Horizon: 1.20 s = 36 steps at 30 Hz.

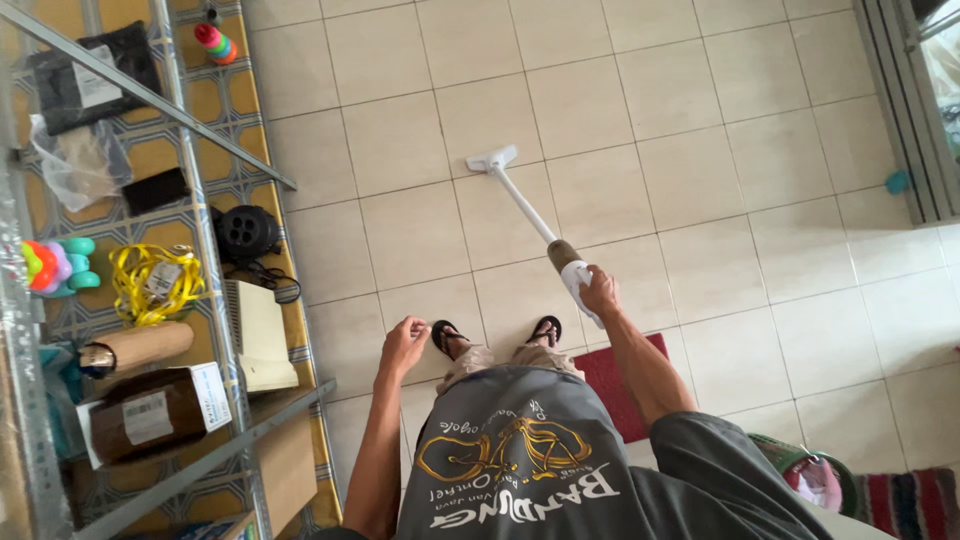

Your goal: The person vacuums the floor of a home office area, moving around a desk and office chair.

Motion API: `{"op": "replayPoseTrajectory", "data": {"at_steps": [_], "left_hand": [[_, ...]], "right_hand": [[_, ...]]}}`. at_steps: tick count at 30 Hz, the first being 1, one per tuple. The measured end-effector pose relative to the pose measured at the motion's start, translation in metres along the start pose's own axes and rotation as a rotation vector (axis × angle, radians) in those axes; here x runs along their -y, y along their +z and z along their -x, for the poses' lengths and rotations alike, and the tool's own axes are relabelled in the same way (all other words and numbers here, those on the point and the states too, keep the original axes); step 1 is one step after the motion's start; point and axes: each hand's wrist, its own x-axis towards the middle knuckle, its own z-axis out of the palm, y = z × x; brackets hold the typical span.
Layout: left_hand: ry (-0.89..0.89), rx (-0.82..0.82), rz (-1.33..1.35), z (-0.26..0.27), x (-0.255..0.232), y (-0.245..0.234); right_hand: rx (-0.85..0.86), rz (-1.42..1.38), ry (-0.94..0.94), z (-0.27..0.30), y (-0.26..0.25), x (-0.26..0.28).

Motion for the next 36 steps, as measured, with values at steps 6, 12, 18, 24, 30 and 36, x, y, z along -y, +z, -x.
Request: {"op": "replayPoseTrajectory", "data": {"at_steps": [6,12,18,24,30,36], "left_hand": [[0.033,-0.014,0.031,0.004,-0.032,0.034],[0.037,-0.028,0.024,0.003,-0.066,0.066],[0.006,-0.044,-0.005,-0.004,-0.096,0.101],[0.046,-0.040,0.000,-0.016,-0.128,0.131],[0.038,-0.015,-0.033,-0.039,-0.156,0.142],[0.037,0.004,-0.053,-0.090,-0.182,0.146]], "right_hand": [[-0.059,-0.080,0.029,-0.006,-0.033,-0.044],[-0.071,-0.076,0.109,-0.012,-0.065,-0.087],[-0.052,-0.100,0.217,-0.025,-0.089,-0.126],[-0.054,-0.131,0.248,-0.049,-0.100,-0.153],[0.071,-0.367,0.407,-0.086,-0.108,-0.149],[0.229,-0.568,0.312,-0.130,-0.120,-0.145]]}}
